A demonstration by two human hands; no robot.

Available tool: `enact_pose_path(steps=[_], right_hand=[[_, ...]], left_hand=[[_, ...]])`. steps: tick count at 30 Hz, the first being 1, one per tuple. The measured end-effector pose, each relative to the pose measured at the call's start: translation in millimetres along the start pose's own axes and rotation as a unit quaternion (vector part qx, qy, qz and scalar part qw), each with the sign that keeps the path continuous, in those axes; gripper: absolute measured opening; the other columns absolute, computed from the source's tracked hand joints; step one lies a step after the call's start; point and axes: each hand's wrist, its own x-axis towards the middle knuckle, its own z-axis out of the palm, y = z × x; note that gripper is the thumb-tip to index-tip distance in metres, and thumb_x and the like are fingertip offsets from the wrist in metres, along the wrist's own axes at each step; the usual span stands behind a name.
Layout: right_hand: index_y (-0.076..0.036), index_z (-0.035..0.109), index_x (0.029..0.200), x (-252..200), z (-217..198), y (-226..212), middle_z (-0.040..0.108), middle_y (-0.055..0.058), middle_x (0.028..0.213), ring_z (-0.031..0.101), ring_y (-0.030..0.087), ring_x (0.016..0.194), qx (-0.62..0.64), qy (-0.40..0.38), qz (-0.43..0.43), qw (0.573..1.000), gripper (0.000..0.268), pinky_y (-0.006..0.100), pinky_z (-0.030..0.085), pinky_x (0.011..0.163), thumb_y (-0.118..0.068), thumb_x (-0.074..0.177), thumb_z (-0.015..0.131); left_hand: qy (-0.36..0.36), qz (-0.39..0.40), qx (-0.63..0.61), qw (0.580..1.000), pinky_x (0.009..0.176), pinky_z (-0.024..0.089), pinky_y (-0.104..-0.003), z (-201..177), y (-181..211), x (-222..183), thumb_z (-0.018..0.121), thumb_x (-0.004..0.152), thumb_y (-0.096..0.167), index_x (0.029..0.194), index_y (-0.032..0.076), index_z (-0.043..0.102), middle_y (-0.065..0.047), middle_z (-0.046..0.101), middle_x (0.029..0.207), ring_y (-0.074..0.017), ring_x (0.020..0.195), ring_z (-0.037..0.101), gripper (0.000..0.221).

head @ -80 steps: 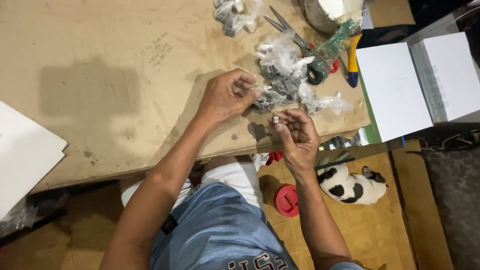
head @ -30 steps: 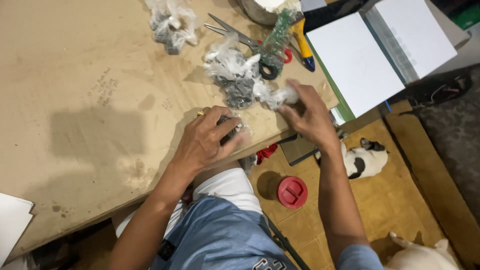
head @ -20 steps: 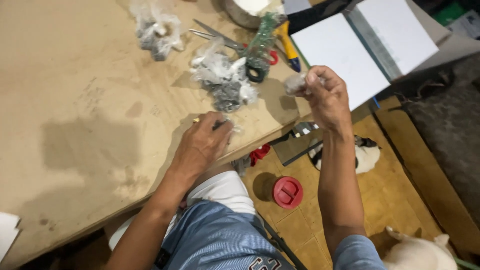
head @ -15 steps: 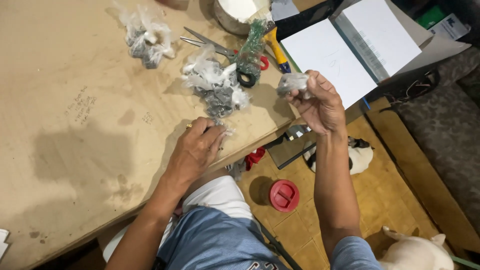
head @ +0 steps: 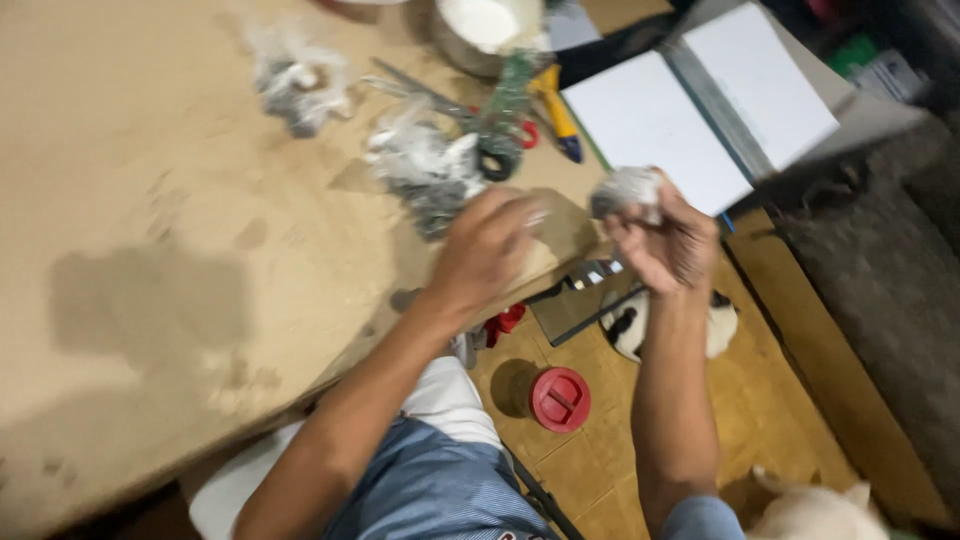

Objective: Sorting small metal hardware components and wrapping them into individual plastic packets on a workbench.

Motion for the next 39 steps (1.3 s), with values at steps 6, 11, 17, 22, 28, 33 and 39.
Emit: enact_pose_path(steps=[6,11,17,22,28,33,39], right_hand=[[-0.005,0.073,0.106,-12.4,-3.8,2.1,0.076,0.016,0.094,0.077,0.027,0.086,-0.041,0.021,-0.038,0.998,0.015,0.050,0.060,0.099,-0.013,0.095,0.066],[-0.008,0.069,0.101,-18.9,-46.8,10.1,0.074,0.015,0.088,0.078,0.027,0.084,-0.084,0.054,-0.052,0.994,0.009,0.049,0.060,0.094,-0.015,0.096,0.066],[-0.009,0.069,0.102,-25.8,-32.8,13.8,0.075,0.013,0.082,0.079,0.027,0.081,-0.073,0.084,-0.087,0.990,0.009,0.046,0.060,0.090,-0.017,0.096,0.067],[-0.009,0.069,0.105,-32.7,-32.8,17.0,0.074,0.013,0.081,0.079,0.027,0.080,-0.074,0.090,-0.090,0.989,0.011,0.046,0.060,0.090,-0.016,0.096,0.067],[-0.009,0.068,0.106,-36.9,-29.7,20.1,0.074,0.013,0.083,0.078,0.026,0.079,-0.096,0.078,-0.091,0.988,0.012,0.045,0.061,0.089,-0.017,0.097,0.067],[-0.008,0.066,0.102,-42.7,-23.7,34.3,0.073,0.013,0.082,0.077,0.024,0.074,-0.135,0.064,-0.091,0.985,0.014,0.042,0.063,0.081,-0.019,0.094,0.068],[-0.007,0.065,0.095,-43.0,23.3,90.4,0.060,0.004,0.069,0.067,0.015,0.062,-0.257,0.008,-0.108,0.960,0.008,0.028,0.056,0.069,-0.013,0.092,0.070]], left_hand=[[-0.013,0.080,0.093,0.992,0.075,0.058,-0.038,58.0,-22.2,17.7,0.058,0.095,0.007,0.121,0.007,0.062,-0.009,0.056,0.101,-0.0311,0.089,0.067,0.027],[-0.042,0.144,0.155,0.976,0.070,0.057,-0.040,81.9,-45.5,3.7,0.058,0.093,0.000,0.122,0.011,0.063,-0.004,0.057,0.098,-0.0321,0.083,0.070,0.031],[-0.065,0.096,0.186,0.976,0.076,0.060,-0.038,36.3,-25.2,-21.8,0.064,0.093,0.002,0.141,0.013,0.056,-0.007,0.060,0.119,-0.0273,0.093,0.074,0.050],[-0.030,0.117,0.311,0.943,0.088,0.043,-0.047,6.8,-26.6,-6.4,0.062,0.095,0.006,0.115,0.014,0.070,-0.006,0.061,0.109,-0.0277,0.110,0.061,0.023],[-0.086,0.102,0.343,0.930,0.099,0.039,-0.050,-16.3,-38.9,2.6,0.067,0.092,0.007,0.094,0.014,0.076,-0.006,0.068,0.102,-0.0251,0.118,0.059,0.011],[-0.046,0.094,0.380,0.919,0.097,0.040,-0.049,-22.1,-54.7,3.1,0.072,0.091,0.007,0.090,0.012,0.076,-0.005,0.066,0.099,-0.0272,0.114,0.059,0.006],[-0.023,0.090,0.402,0.911,0.098,0.041,-0.048,-42.0,-56.6,5.4,0.076,0.092,0.010,0.098,0.013,0.076,-0.006,0.068,0.104,-0.0277,0.119,0.058,0.007]])
